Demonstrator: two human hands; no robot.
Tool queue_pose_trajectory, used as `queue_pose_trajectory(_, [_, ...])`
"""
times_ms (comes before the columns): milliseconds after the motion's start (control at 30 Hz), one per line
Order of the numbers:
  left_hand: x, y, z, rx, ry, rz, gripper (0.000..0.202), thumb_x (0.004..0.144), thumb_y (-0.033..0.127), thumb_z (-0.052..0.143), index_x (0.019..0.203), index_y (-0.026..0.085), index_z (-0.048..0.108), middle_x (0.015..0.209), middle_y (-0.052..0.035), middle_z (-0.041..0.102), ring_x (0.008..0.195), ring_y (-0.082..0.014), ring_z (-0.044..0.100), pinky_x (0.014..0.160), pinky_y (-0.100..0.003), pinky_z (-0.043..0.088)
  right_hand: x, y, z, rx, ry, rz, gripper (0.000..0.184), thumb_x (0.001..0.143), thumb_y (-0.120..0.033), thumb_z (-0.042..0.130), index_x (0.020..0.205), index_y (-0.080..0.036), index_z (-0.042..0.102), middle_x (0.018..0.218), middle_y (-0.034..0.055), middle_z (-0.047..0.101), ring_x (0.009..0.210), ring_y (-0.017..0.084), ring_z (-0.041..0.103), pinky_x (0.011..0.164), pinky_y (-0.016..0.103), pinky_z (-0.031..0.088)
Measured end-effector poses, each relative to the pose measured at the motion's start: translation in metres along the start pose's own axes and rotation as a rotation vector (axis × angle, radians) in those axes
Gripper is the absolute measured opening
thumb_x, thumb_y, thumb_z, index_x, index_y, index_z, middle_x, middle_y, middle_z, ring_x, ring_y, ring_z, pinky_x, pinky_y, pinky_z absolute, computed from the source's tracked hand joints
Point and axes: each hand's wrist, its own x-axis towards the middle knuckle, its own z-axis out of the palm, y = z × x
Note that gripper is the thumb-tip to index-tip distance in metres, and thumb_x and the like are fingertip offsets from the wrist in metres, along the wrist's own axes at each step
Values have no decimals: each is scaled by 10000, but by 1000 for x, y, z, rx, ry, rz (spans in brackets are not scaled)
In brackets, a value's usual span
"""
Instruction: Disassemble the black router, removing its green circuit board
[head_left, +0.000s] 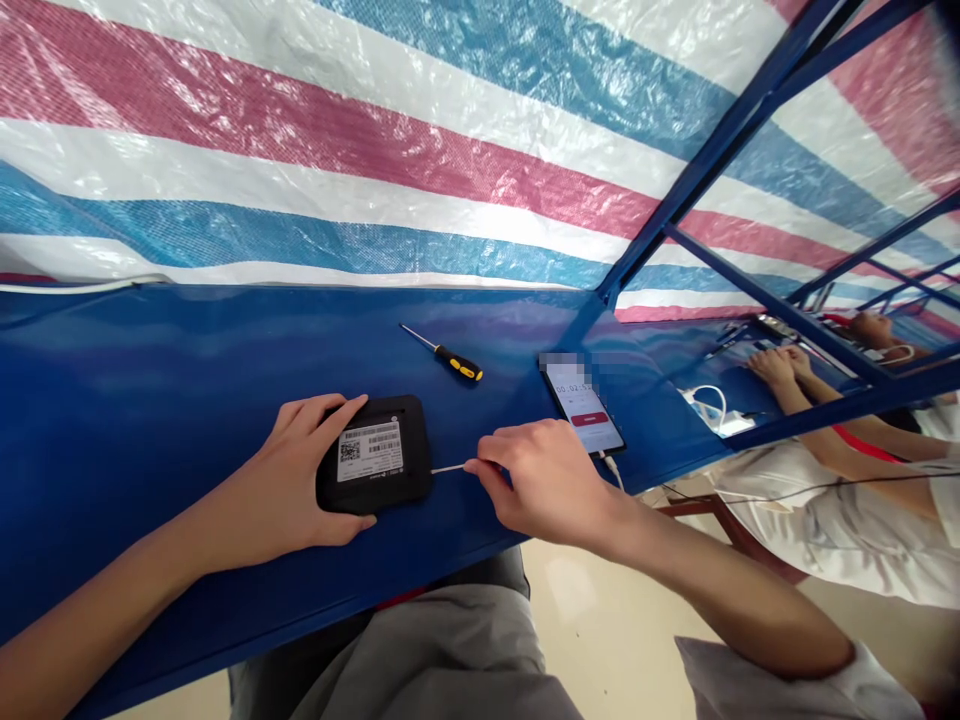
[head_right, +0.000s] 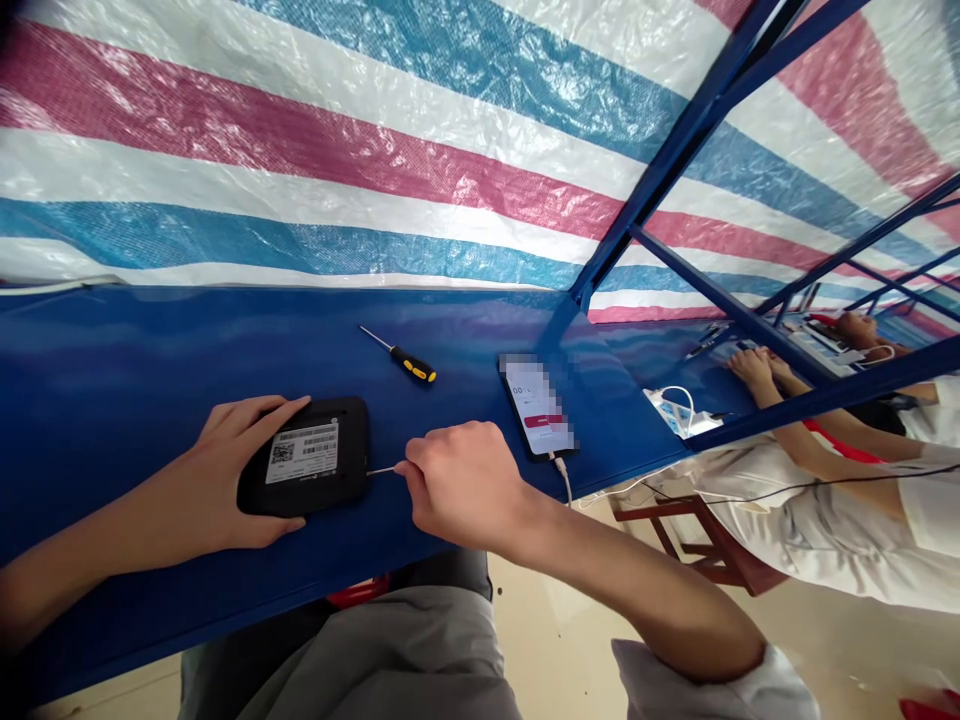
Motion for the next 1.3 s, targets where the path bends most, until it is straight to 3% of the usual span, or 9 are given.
queue_pose_trajectory(433, [-1,-2,3,14,17,28,1119,781,718,727,1710,330,239,1629,-145,411,1537,-460,364,1152,-595,472,-12,-19,9,-116,91,1,324,1046,-221,578,747,-183,697,635,58,640,541,172,511,516,346,173])
queue_pose_trajectory(633, [-1,-2,4,-1,37,34,1131,770,710,741,1722,349,249,1617,-134,437,1526,-477,378,1148,-594,477,-16,-16,-8,-132,129,-2,328,1037,-232,603,725,-193,697,603,50,628,510,175,526,504,353,148])
queue_pose_trajectory(867, [-1,-2,5,7,38,19,1126,766,736,720,1704,282,295,1621,-157,437,1531,-468,380,1171,-603,461,2,-19,-22,-147,-61,35,297,1037,-217,617,780,-171,757,753,98,774,614,212,676,541,350,171])
queue_pose_trajectory(1300, [-1,-7,9,2,62,51,1132,761,719,736,1710,298,287,1613,-154,443,1511,-478,394,1172,-634,466,10,-27,-33,-245,-155,19,250,1008,-185,613,826,-167,784,829,108,804,686,243,723,537,362,194])
